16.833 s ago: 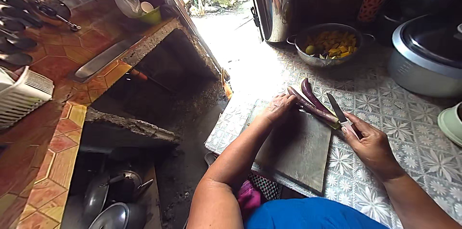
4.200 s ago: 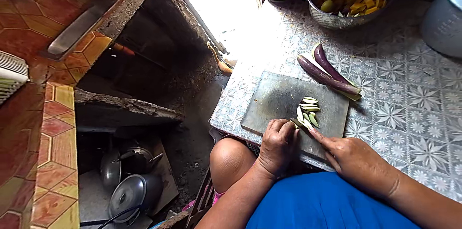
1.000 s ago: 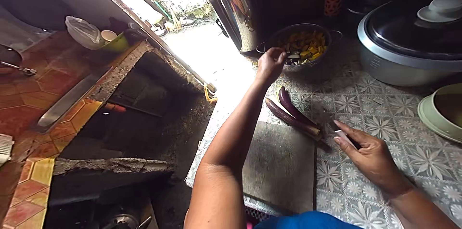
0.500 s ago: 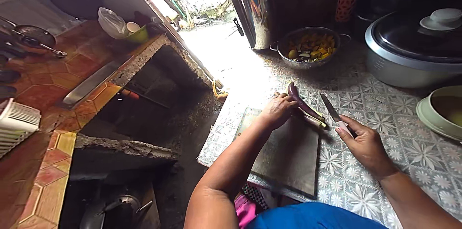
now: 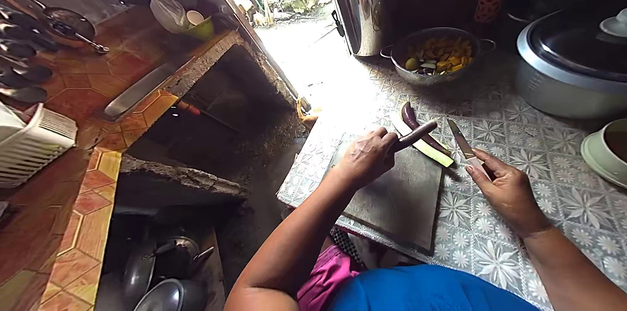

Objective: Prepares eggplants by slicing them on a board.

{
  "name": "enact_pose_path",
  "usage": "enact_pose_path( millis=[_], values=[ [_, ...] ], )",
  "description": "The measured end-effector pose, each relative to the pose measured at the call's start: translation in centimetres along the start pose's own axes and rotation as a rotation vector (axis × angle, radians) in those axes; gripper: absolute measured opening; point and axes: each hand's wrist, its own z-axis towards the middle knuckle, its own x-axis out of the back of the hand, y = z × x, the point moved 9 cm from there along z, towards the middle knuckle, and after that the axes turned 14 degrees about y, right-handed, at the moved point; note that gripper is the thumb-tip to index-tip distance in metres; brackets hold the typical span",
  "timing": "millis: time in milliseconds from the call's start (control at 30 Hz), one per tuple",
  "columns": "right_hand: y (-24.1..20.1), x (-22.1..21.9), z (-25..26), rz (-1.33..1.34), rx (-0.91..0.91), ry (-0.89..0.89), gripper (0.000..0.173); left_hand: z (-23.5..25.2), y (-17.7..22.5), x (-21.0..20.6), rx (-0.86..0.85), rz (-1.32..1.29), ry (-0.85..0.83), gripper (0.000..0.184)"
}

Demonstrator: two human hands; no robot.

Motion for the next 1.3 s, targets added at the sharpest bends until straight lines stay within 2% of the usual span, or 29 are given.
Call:
enact_pose_path(
  millis=[67, 100, 200, 267, 367, 500, 667, 833, 1067, 1300],
  values=[
    [-0.3, -0.1, -0.1, -0.002, 0.015, -0.011, 0.038, -2.2, -1.4, 0.8, 0.173, -0.23, 0.096, 0.024],
    [-0.4, -0.2, -0.2, -0.004, 0.022, -0.018, 0.038, -3.4, -2.2, 0.8, 0.3, -0.43, 0.115, 0.025],
    [-0.5, -0.5, -0.5, -0.014, 0.035, -0.039, 0.039, -7.2, -3.3, -0.9, 0.795, -1.087, 0.126, 0.03],
    [-0.7, -0.7, -0.8, -0.029, 0.043, -0.067, 0.039, -9.6, -3.0, -2.4, 1.032, -1.229, 0.124, 0.032],
    [-1.5, -1.2, -1.6, -0.05, 0.071, -0.128, 0.042, -11.8, -2.2, -4.0, 1.17, -1.198, 0.064, 0.033],
    [-4.2, -2.3, -3.3, -0.101, 0.13, -0.194, 0.051, -12.9, -2.2, -4.7, 0.992, -0.895, 0.02, 0.036],
    [-7.3, -4.8, -5.5, -0.192, 0.306, -0.261, 0.05, -11.9, -1.5, -3.7, 0.799, -0.536, -0.025, 0.031],
    [-8.5, -6.7, -5.7, -0.32, 0.411, -0.239, 0.047, -11.1, -1.8, -3.9, 0.787, -0.524, -0.013, 0.03],
    [-9.4, -9.3, -6.1, -0.365, 0.467, -0.291, 0.047, -10.5, -2.3, -5.0, 0.762, -0.564, -0.036, 0.063],
    [-10.1, -9.9, -6.0, -0.407, 0.513, -0.32, 0.046, -10.0, -2.0, -5.1, 0.666, -0.468, -0.103, 0.065]
  ],
)
